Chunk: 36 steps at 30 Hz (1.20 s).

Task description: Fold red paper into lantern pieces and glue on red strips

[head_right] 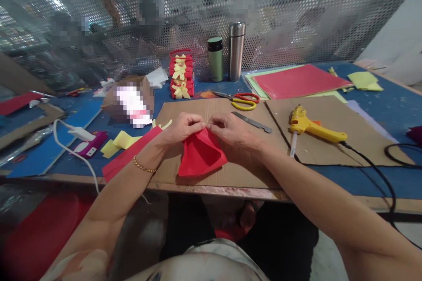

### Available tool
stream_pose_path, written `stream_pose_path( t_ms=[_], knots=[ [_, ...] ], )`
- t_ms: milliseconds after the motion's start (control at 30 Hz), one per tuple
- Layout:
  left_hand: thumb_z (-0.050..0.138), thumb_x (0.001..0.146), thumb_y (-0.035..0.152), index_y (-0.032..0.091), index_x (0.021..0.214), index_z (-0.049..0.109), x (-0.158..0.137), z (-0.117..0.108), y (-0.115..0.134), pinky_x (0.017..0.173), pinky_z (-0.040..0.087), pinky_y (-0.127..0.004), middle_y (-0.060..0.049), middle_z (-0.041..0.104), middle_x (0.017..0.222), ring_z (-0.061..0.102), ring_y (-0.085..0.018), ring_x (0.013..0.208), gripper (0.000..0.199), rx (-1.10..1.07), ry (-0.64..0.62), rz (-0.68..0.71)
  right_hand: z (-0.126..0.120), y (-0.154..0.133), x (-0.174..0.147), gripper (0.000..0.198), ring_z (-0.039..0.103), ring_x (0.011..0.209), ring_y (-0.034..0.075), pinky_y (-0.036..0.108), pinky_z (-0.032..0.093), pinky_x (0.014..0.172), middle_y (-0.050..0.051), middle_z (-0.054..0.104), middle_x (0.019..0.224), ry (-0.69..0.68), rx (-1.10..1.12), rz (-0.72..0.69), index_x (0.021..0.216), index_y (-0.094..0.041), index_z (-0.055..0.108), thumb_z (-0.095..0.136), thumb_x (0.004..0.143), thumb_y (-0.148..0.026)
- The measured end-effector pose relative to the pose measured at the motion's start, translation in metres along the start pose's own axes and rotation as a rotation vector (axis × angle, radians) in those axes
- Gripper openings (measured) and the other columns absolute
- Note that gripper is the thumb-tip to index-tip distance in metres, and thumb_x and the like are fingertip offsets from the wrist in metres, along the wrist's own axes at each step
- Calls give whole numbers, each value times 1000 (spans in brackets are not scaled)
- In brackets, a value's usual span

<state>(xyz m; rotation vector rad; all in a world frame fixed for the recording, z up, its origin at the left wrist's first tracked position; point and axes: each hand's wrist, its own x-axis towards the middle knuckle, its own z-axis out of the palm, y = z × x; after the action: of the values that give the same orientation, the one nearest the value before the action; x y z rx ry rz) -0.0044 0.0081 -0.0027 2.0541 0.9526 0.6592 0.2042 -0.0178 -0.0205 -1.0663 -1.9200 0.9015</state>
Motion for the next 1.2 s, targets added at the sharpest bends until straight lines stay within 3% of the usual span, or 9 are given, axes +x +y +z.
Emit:
stream_pose_path(
  t_ms=[167, 400, 633, 1000, 1200],
  knots=[
    [56, 87, 37, 17, 70, 61, -1, -1, 2, 59, 36, -24, 1, 54, 69, 48, -11, 66, 27, -43, 21, -43, -1, -2, -3, 37, 49, 63, 14, 29, 37, 57, -1, 58, 66, -55, 103, 72, 69, -21, 60, 60, 89, -51],
    [61, 89, 45, 16, 73, 65, -1, 1, -4, 59, 36, -24, 1, 58, 70, 51, -12, 66, 33, -70, 23, -81, -3, -1, -3, 26, 49, 62, 14, 28, 35, 59, -2, 57, 64, -63, 38, 68, 72, -20, 65, 58, 87, -40],
    [60, 83, 34, 16, 67, 62, -1, -1, 1, 60, 34, -25, 2, 52, 68, 46, -11, 66, 24, -44, 8, -21, -3, -8, -4, 24, 54, 69, 17, 30, 37, 64, 1, 61, 68, -63, -55, 51, 70, -20, 65, 55, 83, -37],
    [65, 87, 48, 16, 68, 60, -2, -1, 4, 56, 32, -23, 2, 51, 65, 47, -10, 62, 38, -208, -18, -109, -5, -12, -4, 25, 51, 69, 16, 31, 36, 64, 0, 57, 67, -71, 85, 83, 65, -20, 62, 57, 81, -39],
    [71, 79, 38, 16, 77, 67, -1, -2, 3, 60, 37, -24, 1, 61, 71, 54, -11, 66, 23, -205, -57, -94, -5, -13, -6, 24, 54, 72, 18, 31, 38, 66, 0, 59, 68, -61, 62, 94, 68, -20, 65, 57, 82, -38]
  ],
)
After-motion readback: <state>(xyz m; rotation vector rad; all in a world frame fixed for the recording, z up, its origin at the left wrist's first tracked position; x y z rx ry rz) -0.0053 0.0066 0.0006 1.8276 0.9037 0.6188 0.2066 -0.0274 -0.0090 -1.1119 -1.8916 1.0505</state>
